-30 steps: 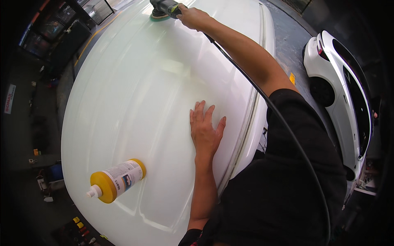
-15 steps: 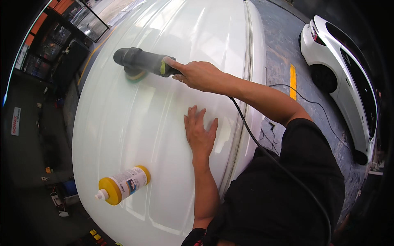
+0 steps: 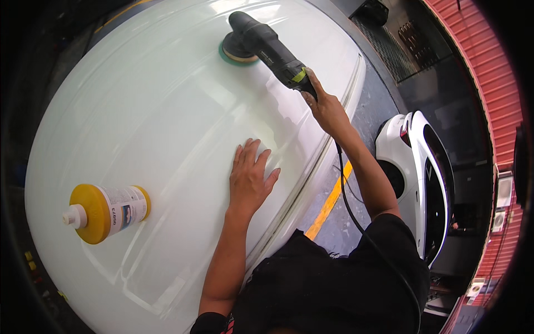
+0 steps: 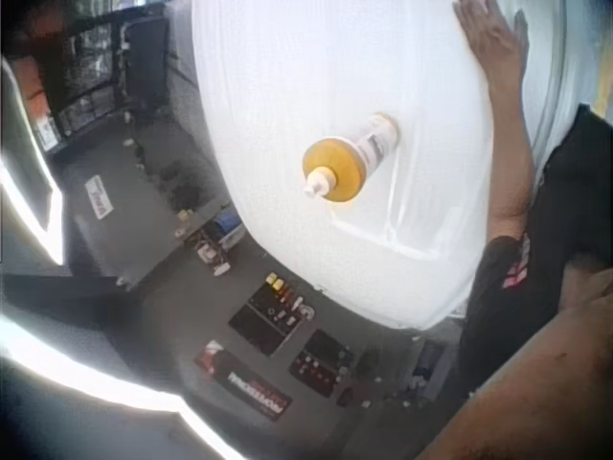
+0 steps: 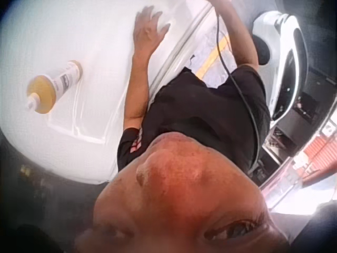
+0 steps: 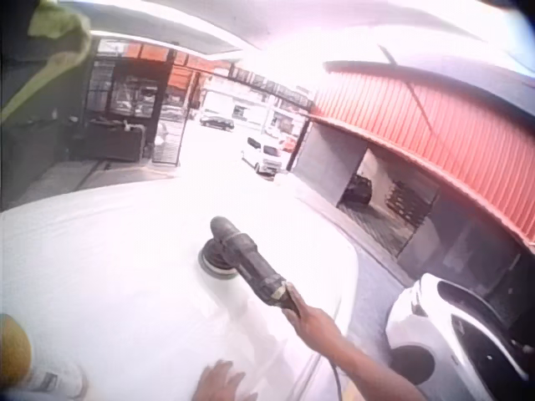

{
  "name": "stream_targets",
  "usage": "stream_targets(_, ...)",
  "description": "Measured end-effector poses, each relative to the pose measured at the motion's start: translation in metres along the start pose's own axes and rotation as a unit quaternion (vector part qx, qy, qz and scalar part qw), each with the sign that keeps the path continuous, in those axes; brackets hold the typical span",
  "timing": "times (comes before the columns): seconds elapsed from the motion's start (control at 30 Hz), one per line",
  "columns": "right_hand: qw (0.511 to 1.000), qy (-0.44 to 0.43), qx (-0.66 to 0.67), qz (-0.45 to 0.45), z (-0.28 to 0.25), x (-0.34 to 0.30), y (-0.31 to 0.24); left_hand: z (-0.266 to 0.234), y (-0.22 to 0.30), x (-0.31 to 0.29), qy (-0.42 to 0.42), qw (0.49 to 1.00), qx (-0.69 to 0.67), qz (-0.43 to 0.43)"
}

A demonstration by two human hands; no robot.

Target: The person uses a rotary polisher to buff the surface of a white car hood. They move the tool in overlapping passes across the hood, occasionally pausing to apply more polishing compound from a yellow bottle. The person also wipes the surface with their hand to check the finish.

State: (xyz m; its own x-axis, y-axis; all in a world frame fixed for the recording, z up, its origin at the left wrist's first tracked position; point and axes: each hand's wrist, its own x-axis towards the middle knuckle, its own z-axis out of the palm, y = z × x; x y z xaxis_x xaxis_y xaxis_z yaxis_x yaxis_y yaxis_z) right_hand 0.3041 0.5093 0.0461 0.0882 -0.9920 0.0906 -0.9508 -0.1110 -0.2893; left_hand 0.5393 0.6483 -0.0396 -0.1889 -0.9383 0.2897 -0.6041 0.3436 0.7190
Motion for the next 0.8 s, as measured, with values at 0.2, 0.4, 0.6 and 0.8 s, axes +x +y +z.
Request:
stream_targets(0.2, 0.994, 0.005, 0.043, 0.101, -0.011, 0.068, 0.042, 0.005, -0.007, -0.004, 0.027, 0.999, -0.029, -0.011)
stream_targets(0.4, 0.991, 0.018, 0.037, 0.127, -0.027, 0.105, 0.058, 0.008, -0.008, -0.007, 0.035, 0.999, -0.009, -0.009)
stream_targets(0.6, 0.997, 0.01, 0.043, 0.07, -0.022, 0.063, 0.04, 0.009, -0.005, -0.006, 0.044, 0.999, 0.001, 0.003)
stream_targets(0.8, 1.0, -0.009, 0.019, 0.024, -0.016, -0.015, -0.014, 0.0, -0.006, -0.003, 0.03, 1.0, -0.001, 0.0)
